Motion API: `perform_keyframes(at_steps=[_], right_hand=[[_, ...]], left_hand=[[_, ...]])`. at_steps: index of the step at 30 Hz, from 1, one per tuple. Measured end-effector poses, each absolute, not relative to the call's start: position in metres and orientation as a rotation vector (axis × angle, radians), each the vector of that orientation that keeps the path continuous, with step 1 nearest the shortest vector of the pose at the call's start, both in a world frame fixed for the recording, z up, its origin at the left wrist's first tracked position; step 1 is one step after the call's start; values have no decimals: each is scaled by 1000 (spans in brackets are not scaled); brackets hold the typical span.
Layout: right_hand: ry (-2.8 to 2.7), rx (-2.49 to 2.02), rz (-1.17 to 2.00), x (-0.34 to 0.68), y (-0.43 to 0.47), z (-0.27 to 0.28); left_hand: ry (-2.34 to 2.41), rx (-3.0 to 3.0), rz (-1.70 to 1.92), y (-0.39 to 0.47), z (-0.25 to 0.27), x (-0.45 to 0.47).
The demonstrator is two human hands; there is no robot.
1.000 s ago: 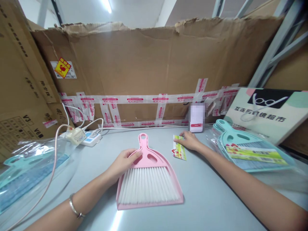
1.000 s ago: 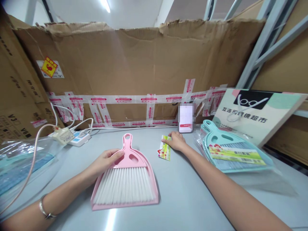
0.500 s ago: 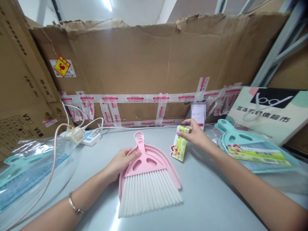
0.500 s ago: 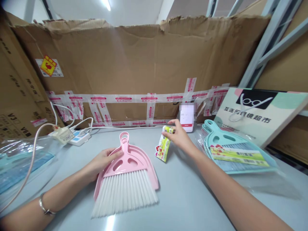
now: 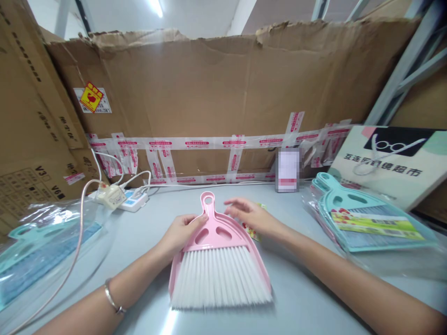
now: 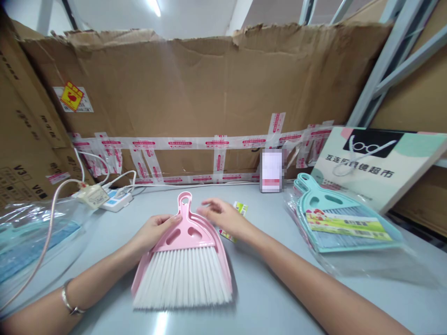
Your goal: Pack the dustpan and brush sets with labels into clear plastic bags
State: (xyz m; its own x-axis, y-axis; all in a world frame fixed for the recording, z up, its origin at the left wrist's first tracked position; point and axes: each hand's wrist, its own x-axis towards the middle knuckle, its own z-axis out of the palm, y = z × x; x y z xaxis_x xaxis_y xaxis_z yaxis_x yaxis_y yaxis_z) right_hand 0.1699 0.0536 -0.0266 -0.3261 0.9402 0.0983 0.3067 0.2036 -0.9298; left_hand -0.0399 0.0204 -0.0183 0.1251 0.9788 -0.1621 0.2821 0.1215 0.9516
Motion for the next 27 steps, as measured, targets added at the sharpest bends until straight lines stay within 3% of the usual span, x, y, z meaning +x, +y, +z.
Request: perform_keyframes(at_steps=[2,7,17,27], right_hand=[[-1761,-1150,1391,155,43,-27],[-1583,-1033,1632,146,36,-29],[-1515,-1106,1556,139,32,-31],[-1535,-1132,1545,140,29,-32]], left_hand=[[1346,1415,843,20,-19,-38],[1325,1684,767,13,-23,-30],[1458,2154,603,9,-17,-28],[1402,2152,540,7,-18,-27]])
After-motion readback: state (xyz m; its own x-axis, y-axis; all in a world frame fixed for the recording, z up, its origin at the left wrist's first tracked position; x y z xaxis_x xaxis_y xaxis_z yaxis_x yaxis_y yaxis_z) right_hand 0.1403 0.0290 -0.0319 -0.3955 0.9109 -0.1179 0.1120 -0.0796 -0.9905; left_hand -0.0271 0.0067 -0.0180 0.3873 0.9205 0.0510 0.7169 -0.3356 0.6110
